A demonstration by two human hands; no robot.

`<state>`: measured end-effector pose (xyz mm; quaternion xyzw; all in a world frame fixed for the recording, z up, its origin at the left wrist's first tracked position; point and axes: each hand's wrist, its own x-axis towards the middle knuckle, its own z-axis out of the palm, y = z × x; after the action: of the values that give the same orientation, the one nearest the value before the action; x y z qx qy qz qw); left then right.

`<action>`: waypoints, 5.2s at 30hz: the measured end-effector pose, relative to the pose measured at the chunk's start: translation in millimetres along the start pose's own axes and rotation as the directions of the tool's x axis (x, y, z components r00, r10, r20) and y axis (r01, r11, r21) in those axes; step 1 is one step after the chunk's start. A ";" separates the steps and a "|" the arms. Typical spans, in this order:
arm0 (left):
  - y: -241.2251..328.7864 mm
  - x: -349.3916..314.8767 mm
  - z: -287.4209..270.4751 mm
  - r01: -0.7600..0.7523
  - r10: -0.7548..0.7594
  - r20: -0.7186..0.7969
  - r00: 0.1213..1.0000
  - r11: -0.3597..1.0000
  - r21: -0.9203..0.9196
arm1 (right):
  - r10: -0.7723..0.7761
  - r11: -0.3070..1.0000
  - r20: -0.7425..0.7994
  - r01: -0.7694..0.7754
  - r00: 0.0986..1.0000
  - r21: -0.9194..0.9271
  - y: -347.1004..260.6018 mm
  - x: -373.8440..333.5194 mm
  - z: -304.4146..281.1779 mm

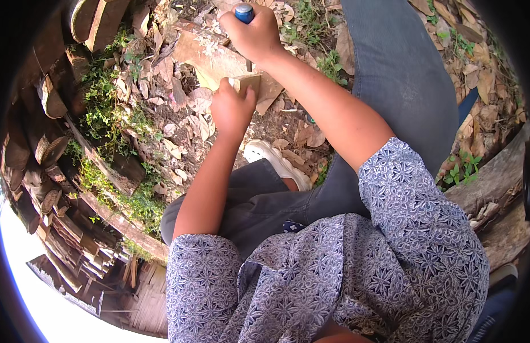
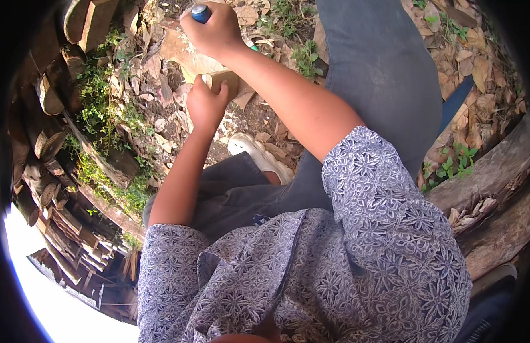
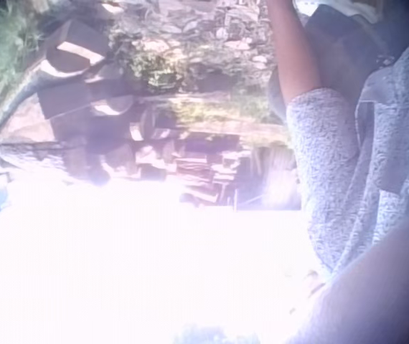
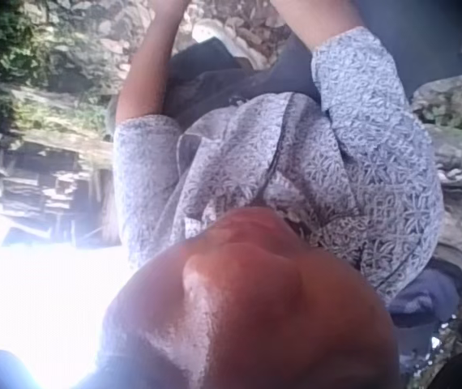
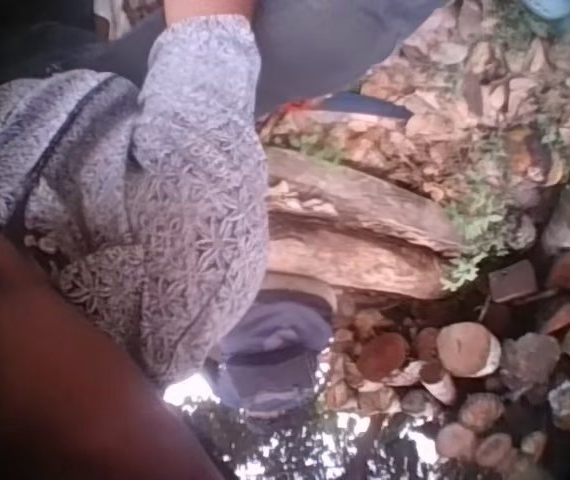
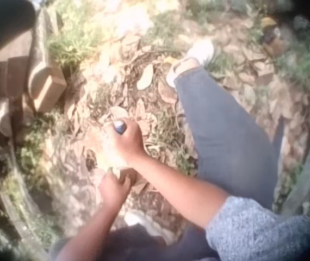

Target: The person sits on the ground and uses a chisel and hammer to carve and shape a small wooden box. They repeatedly strike the chisel to remove wood and refine the edges of the box.

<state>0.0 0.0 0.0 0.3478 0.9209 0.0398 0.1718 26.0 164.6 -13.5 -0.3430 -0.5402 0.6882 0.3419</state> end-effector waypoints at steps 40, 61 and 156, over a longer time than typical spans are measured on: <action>-12.4 5.1 -54.1 -0.230 0.232 0.012 0.973 0.971 -0.070 | 0.160 0.979 -0.052 -0.151 0.986 0.139 -35.2 5.9 -62.8; 45.2 -74.6 -230.4 -0.830 0.577 -0.733 0.361 0.557 0.030 | -0.621 0.759 0.044 0.615 0.782 -0.215 -225.5 -66.5 -49.7; -29.3 21.8 -168.0 -0.382 0.370 0.450 0.813 0.922 -0.067 | 0.602 0.648 0.080 -0.427 0.795 -0.631 27.5 -140.3 -8.8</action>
<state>-91.4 -0.1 145.6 0.5246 0.7683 -0.0214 0.3662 105.2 46.0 -27.6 -0.4690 -0.6453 0.5985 -0.0732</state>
